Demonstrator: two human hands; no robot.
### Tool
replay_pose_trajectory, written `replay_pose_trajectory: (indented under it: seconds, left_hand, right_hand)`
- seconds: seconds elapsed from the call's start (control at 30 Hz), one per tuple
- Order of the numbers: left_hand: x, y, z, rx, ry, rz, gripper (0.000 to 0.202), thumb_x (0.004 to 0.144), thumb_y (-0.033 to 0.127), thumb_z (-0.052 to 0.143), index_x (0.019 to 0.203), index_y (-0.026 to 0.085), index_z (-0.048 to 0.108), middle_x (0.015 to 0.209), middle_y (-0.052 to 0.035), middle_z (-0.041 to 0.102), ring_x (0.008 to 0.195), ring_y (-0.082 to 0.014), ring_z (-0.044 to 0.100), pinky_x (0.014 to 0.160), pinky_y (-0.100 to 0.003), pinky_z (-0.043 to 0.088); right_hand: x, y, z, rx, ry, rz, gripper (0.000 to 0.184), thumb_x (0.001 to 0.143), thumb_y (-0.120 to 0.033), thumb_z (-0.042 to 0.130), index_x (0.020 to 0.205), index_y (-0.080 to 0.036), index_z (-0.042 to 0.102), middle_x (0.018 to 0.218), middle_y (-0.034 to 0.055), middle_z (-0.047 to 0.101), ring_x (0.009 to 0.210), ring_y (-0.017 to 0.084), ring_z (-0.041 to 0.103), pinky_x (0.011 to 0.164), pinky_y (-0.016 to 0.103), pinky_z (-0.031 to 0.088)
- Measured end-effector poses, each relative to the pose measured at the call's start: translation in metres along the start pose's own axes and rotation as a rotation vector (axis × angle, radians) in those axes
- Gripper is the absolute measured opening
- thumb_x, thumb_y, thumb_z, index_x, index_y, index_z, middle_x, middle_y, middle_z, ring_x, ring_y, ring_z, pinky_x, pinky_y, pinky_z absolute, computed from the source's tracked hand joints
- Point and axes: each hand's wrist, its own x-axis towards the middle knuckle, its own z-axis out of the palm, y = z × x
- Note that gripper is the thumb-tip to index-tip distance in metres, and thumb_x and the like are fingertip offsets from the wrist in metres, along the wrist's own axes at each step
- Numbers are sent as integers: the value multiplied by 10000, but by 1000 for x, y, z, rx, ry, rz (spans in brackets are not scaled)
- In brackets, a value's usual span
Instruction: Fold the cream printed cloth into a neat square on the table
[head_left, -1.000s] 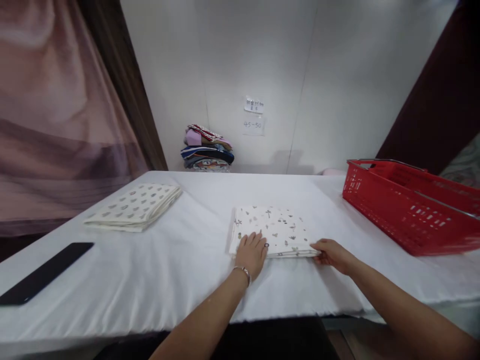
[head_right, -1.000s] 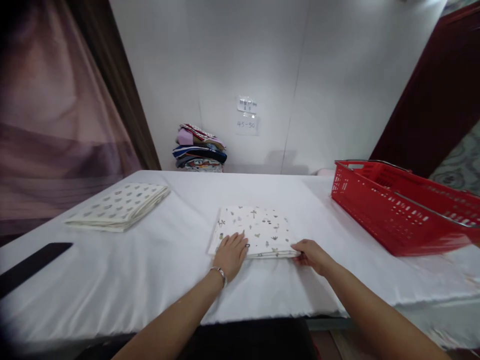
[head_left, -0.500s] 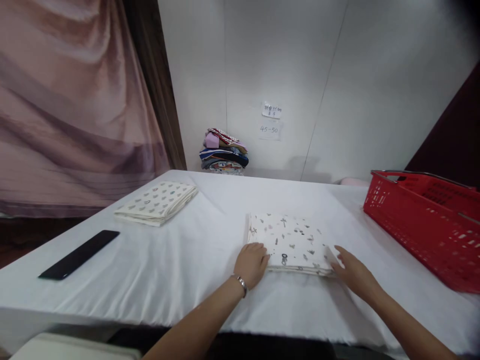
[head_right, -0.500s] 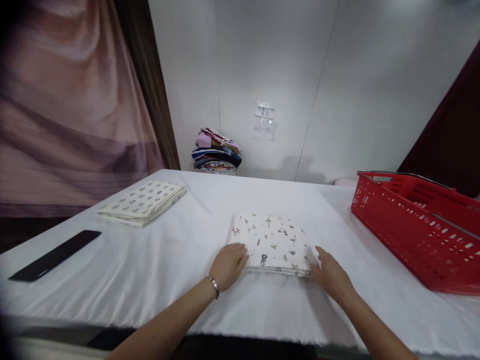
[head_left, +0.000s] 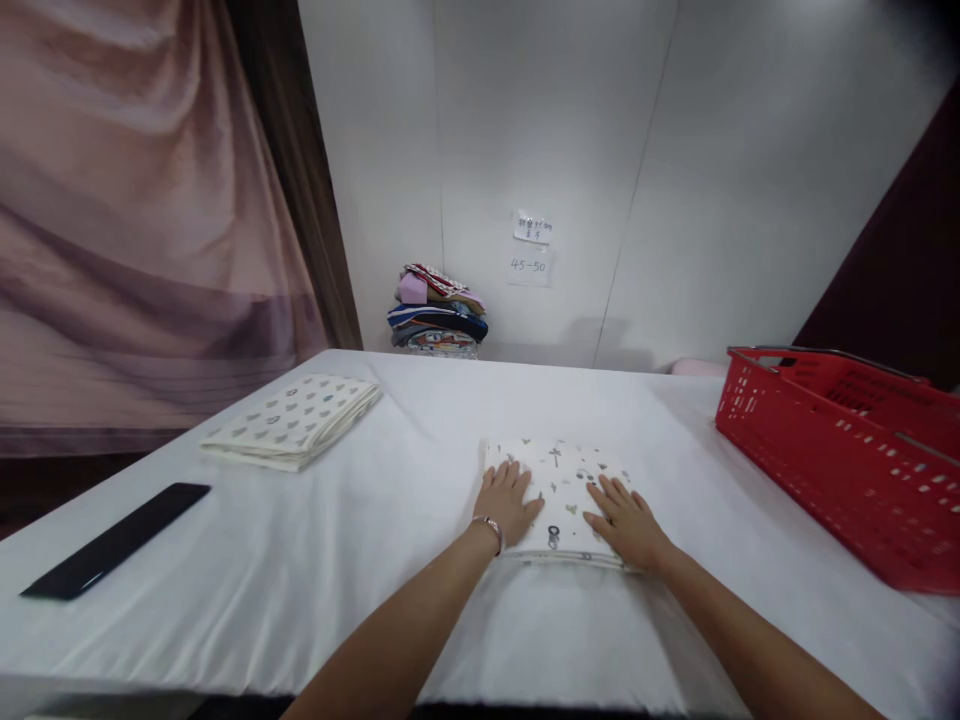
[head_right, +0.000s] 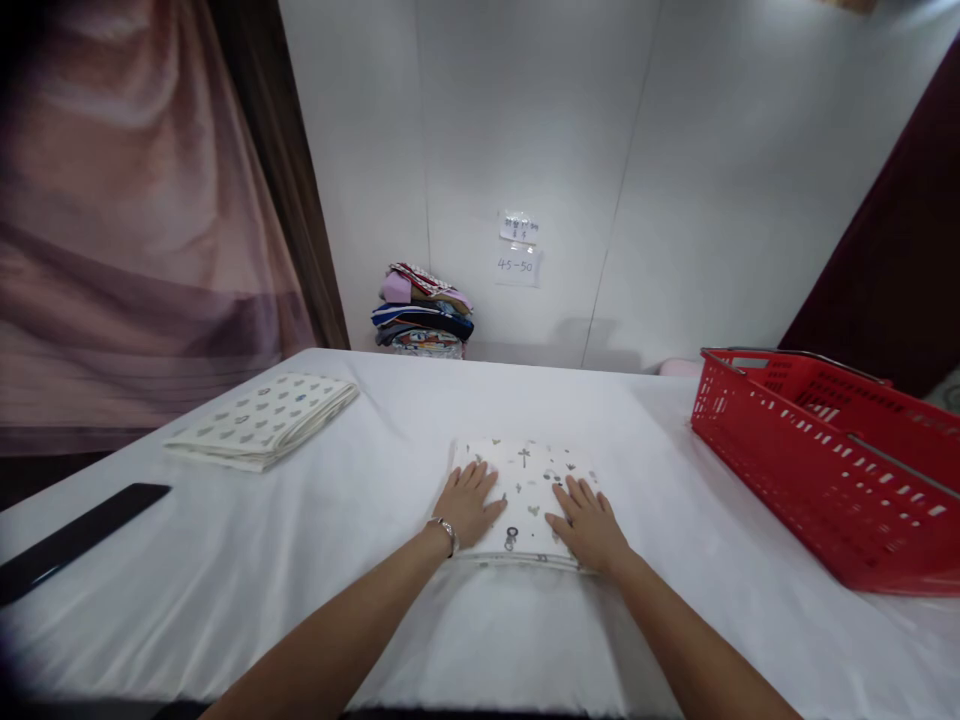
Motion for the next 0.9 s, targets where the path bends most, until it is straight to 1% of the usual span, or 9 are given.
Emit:
replay_pose_trajectory:
  seconds: [0.1, 0.17, 0.23, 0.3, 0.37, 0.43, 0.53, 0.6, 0.9]
  left_hand:
    - [11, 4, -13, -33, -64, -49, 631, 803, 601, 269, 1296, 233, 408, 1431, -58, 285, 1324, -242, 198, 1067, -450, 143]
    - [23, 6, -22, -35, -55, -71, 639, 794, 625, 266, 1266, 232, 442, 1427, -61, 293, 1321, -249, 207, 1058, -455, 168]
    - [36, 6, -27, 3, 0, -87, 680, 789, 639, 252, 1289, 208, 416, 1446, -70, 244, 1338, -255, 147, 1068, -461, 127]
    - [46, 1, -25, 45, 19, -138, 715, 795, 626, 238, 1338, 172, 347, 1463, -84, 181, 1350, -260, 77, 1075, -470, 78]
    - [50, -6, -19, 51, -15, -199, 724, 806, 602, 215, 1371, 155, 281, 1472, -83, 135, 1353, -261, 37, 1070, -480, 92]
    - [51, -13, -12, 28, -41, -213, 727, 809, 595, 196, 1389, 159, 231, 1478, -65, 102, 1355, -252, 15, 1060, -480, 141]
    - [49, -17, -7, -3, -41, -204, 732, 802, 603, 199, 1395, 174, 213, 1481, -46, 80, 1356, -242, 4, 1047, -472, 195]
    - [48, -18, -6, -18, -36, -206, 726, 801, 600, 204, 1393, 180, 222, 1480, -42, 87, 1356, -243, 5, 1040, -472, 212]
    - [48, -17, -6, -37, -23, -218, 729, 801, 597, 205, 1392, 171, 231, 1479, -47, 89, 1356, -244, 6, 1043, -473, 208]
  right_hand:
    - [3, -7, -9, 4, -32, 6, 638, 843, -608, 226, 1382, -269, 261, 1478, 44, 119, 1346, 262, 64, 1048, 480, 114]
    - [11, -16, -18, 3, -16, -9, 640, 844, -607, 226, 1380, -260, 268, 1478, 63, 119, 1346, 264, 61, 1046, 488, 105]
    - [25, -27, -26, 9, 38, -49, 642, 851, -601, 213, 1387, -249, 249, 1480, 70, 102, 1348, 254, 47, 1050, 481, 94]
    - [40, -35, -29, 17, 91, -96, 636, 860, -585, 210, 1394, -240, 227, 1482, 68, 91, 1349, 242, 40, 1055, 467, 86]
    - [54, -38, -24, 13, 104, -114, 626, 866, -564, 224, 1391, -224, 240, 1478, 75, 116, 1349, 242, 54, 1057, 463, 82]
    - [63, -36, -14, -2, 96, -110, 621, 867, -552, 234, 1384, -209, 265, 1470, 81, 155, 1346, 246, 74, 1057, 468, 76]
    - [68, -29, 1, -11, 119, -108, 629, 863, -565, 218, 1382, -214, 273, 1467, 69, 168, 1344, 247, 90, 1057, 472, 74]
    - [69, -25, 7, -16, 141, -121, 628, 862, -571, 207, 1381, -224, 276, 1467, 60, 168, 1344, 246, 95, 1057, 470, 75]
    - [70, -25, 9, -36, 150, -124, 640, 857, -588, 181, 1377, -231, 289, 1466, 40, 166, 1342, 247, 112, 1059, 466, 96]
